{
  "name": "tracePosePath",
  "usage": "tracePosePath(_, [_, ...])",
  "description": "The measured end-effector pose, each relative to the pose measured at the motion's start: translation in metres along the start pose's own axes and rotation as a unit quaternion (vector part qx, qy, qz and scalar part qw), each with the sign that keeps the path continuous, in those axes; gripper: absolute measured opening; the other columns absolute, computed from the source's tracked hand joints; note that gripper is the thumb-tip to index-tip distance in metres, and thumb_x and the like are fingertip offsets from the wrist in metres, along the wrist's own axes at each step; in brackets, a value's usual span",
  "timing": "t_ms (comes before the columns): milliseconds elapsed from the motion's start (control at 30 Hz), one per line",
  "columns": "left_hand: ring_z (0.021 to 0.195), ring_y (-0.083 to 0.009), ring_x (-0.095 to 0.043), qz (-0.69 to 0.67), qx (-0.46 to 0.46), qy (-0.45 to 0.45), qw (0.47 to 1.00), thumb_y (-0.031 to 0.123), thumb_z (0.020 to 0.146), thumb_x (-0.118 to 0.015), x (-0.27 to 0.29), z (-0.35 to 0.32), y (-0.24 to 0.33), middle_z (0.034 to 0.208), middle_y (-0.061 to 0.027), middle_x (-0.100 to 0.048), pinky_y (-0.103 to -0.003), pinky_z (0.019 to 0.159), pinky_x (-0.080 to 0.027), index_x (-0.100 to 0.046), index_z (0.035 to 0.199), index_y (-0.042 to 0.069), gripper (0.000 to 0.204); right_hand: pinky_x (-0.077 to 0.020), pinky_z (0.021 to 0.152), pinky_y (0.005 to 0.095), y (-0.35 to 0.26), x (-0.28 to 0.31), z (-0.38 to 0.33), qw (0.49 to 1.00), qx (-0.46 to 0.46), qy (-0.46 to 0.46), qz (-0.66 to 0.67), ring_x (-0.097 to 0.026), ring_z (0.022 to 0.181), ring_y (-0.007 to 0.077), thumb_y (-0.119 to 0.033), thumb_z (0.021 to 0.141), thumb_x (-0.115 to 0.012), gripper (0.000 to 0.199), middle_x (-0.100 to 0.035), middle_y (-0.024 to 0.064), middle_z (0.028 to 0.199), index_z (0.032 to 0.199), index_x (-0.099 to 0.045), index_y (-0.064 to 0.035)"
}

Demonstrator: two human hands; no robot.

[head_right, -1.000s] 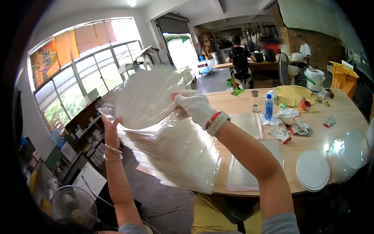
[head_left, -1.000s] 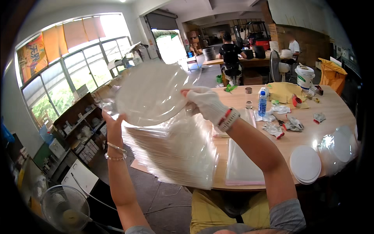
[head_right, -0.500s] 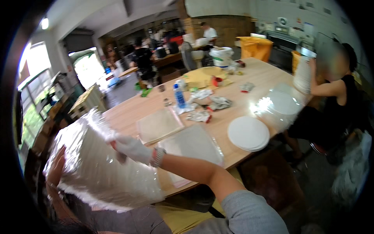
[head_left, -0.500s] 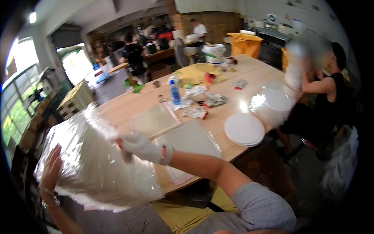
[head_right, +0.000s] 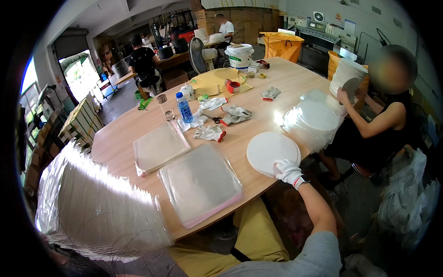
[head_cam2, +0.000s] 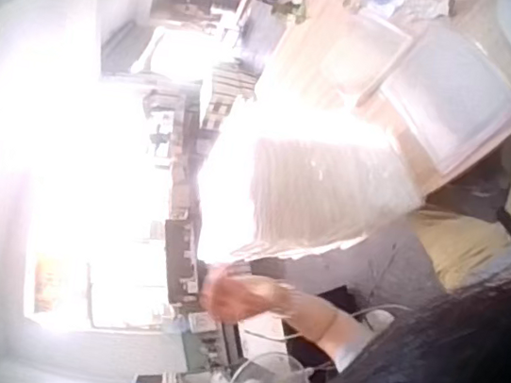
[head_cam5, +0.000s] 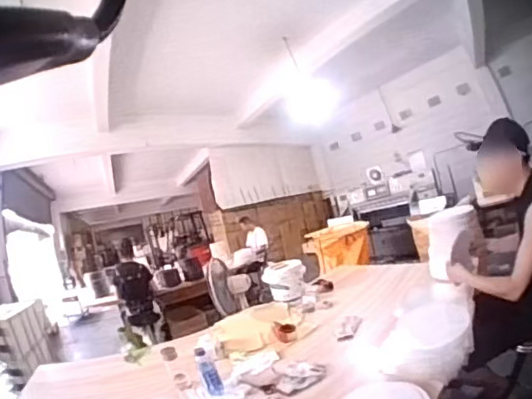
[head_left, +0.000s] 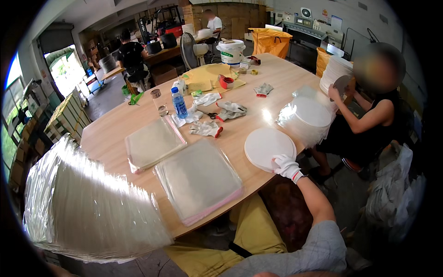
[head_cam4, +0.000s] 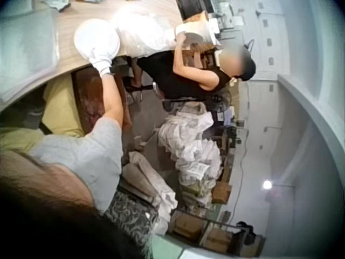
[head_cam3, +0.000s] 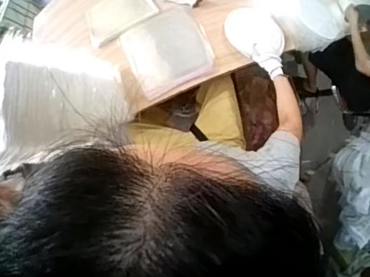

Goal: The person repeatedly picks up white circular plates and places them into clear plastic bags on a table. They handle the plates one at a time, inserting each into a bag and stacking the packaged items.

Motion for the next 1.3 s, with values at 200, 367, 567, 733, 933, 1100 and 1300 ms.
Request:
tracePosePath(200, [0.075,-0.0155,-0.061,-0.501,-0.014,-0.254,0.827,0.006,0.082,-0.058,-0.150,-0.046,0.225,0.085,-0.0050,-0.065,-0.030,0.068,-0.048,-0.061,0.089,0.005,0.008,-0.0470,0.076,0.0392,0.021,-0.007,0.011,0.998,0.053,0.001,0.027,-0.059,0.083,0.0332,-0.014,0.077,-0.054,0.019,-0.063,0.0150,0.087,0.092,-0.058,-0.0035])
tracePosePath(367, [0.111,-0.0219,-0.050,-0.771,0.472,-0.342,0.258,0.022,0.090,-0.054,-0.356,-0.135,0.401,0.125,-0.0118,-0.048,-0.034,0.089,-0.043,-0.038,0.127,0.002,0.045,-0.0474,0.062,0.0402,-0.063,0.040,-0.014,0.996,0.072,0.055,-0.005,-0.059,0.069,0.0310,-0.015,0.079,-0.051,0.008,-0.060,0.0125,0.072,0.080,-0.057,-0.0091])
tracePosePath(567, [0.105,-0.0219,-0.053,-0.749,0.524,-0.379,0.141,0.014,0.088,-0.055,-0.401,-0.152,0.443,0.116,-0.0094,-0.052,-0.035,0.085,-0.046,-0.035,0.127,0.003,0.046,-0.0467,0.070,0.0391,-0.154,0.053,-0.076,0.977,0.185,0.000,0.109,-0.057,0.079,0.0301,-0.015,0.075,-0.058,0.010,-0.057,0.0123,0.086,0.079,-0.058,-0.0055])
tracePosePath(733, [0.098,-0.0174,-0.057,-0.762,0.442,-0.321,0.346,0.003,0.085,-0.056,-0.377,-0.146,0.365,0.111,-0.0100,-0.056,-0.032,0.079,-0.051,-0.039,0.123,0.001,0.041,-0.0423,0.090,0.0366,-0.078,0.022,-0.056,0.933,-0.135,0.189,0.273,-0.051,0.105,0.0352,-0.013,0.073,-0.064,0.050,-0.052,0.0199,0.111,0.118,-0.049,0.0016])
tracePosePath(933, [0.099,-0.0154,-0.055,-0.736,0.365,-0.235,0.519,0.002,0.086,-0.056,-0.359,-0.126,0.258,0.105,-0.0078,-0.058,-0.029,0.087,-0.045,-0.045,0.117,0.000,0.033,-0.0427,0.080,0.0266,-0.102,-0.029,0.036,0.832,-0.083,-0.006,0.548,-0.051,0.093,0.0152,-0.008,0.079,-0.055,0.070,-0.052,0.0100,0.104,0.139,-0.021,0.0010])
tracePosePath(1100, [0.095,-0.0165,-0.054,-0.684,0.476,-0.109,0.542,-0.005,0.075,-0.057,-0.386,-0.187,0.236,0.099,-0.0084,-0.057,-0.030,0.083,-0.045,-0.044,0.111,0.001,0.039,-0.0412,0.067,0.0232,-0.153,-0.061,0.049,0.812,-0.058,-0.043,0.579,-0.047,0.075,0.0087,-0.006,0.080,-0.051,0.070,-0.050,0.0020,0.088,0.141,-0.018,-0.0025])
tracePosePath(1300, [0.100,-0.0178,-0.052,-0.690,0.467,-0.113,0.541,-0.004,0.072,-0.056,-0.394,-0.189,0.228,0.106,-0.0099,-0.055,-0.031,0.085,-0.043,-0.043,0.112,0.000,0.043,-0.0453,0.066,0.0278,-0.150,-0.040,0.051,0.929,0.034,-0.064,0.364,-0.054,0.073,0.0105,-0.008,0.083,-0.050,0.034,-0.058,0.0059,0.081,0.117,-0.048,-0.0006])
Point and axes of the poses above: each hand's wrist, its own z-axis towards the middle knuckle, its own x-axis out of the back of the hand, y = z × x, the point moved 5 cm from there along z, towards the middle knuckle
